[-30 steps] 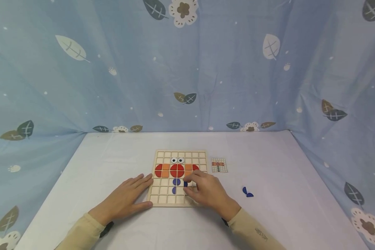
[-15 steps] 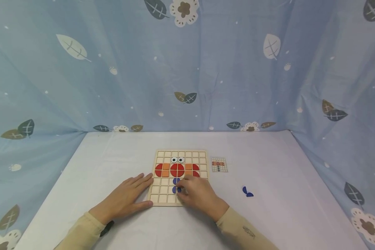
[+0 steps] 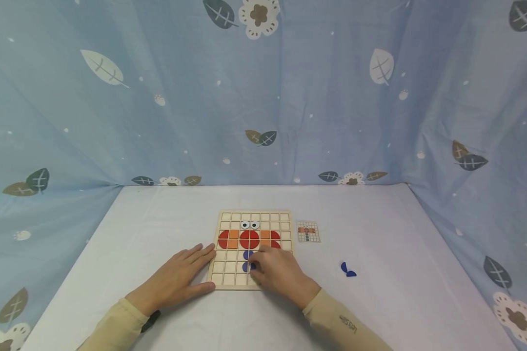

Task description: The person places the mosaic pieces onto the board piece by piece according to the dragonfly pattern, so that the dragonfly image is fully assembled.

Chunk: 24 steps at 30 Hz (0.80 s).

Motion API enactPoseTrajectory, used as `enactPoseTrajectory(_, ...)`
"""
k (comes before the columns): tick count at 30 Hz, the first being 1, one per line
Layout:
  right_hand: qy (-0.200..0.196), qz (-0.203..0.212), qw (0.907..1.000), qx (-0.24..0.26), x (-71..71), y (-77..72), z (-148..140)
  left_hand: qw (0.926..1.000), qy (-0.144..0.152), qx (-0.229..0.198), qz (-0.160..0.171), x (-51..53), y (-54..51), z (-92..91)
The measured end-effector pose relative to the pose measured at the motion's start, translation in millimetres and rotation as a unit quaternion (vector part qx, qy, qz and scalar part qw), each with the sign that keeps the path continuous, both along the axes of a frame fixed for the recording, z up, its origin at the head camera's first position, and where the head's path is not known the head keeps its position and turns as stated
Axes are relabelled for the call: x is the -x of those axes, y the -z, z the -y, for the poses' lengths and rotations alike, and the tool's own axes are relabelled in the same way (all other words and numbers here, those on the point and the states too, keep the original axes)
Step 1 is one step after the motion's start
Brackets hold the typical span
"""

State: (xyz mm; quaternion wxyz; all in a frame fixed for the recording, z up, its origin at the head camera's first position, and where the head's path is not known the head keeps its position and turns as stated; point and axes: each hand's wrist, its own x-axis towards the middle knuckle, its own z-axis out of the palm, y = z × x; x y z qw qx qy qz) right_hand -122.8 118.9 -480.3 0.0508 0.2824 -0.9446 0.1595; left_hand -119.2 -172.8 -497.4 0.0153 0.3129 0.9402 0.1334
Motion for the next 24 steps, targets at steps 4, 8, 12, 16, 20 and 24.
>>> enactPoseTrajectory(4,-0.001,0.005,1.0,0.008,0.8,0.8,-0.8,1.0,-0.002,0.0,0.005,0.2,-0.6,-0.5)
enactPoseTrajectory(8,-0.002,0.002,1.0,0.009,1.6,2.0,-0.5,0.9999,-0.004,0.002,0.012,0.3,-1.2,-0.8)
enactPoseTrajectory(12,-0.004,0.004,0.9999,0.009,1.9,1.4,1.2,0.9999,-0.005,0.003,0.015,0.4,-1.5,-0.7)
enactPoseTrajectory(16,-0.01,0.002,0.9999,0.006,2.2,-0.6,3.3,0.9999,-0.004,0.004,0.01,0.4,-1.3,-0.3)
enactPoseTrajectory(20,-0.017,0.0,0.9999,0.005,2.7,-1.3,5.1,1.0,-0.002,0.003,0.005,0.3,-1.2,-0.1)
enactPoseTrajectory(24,-0.013,0.005,0.9999,0.002,2.9,-1.3,6.3,1.0,-0.002,0.003,0.007,0.3,-1.3,-0.2)
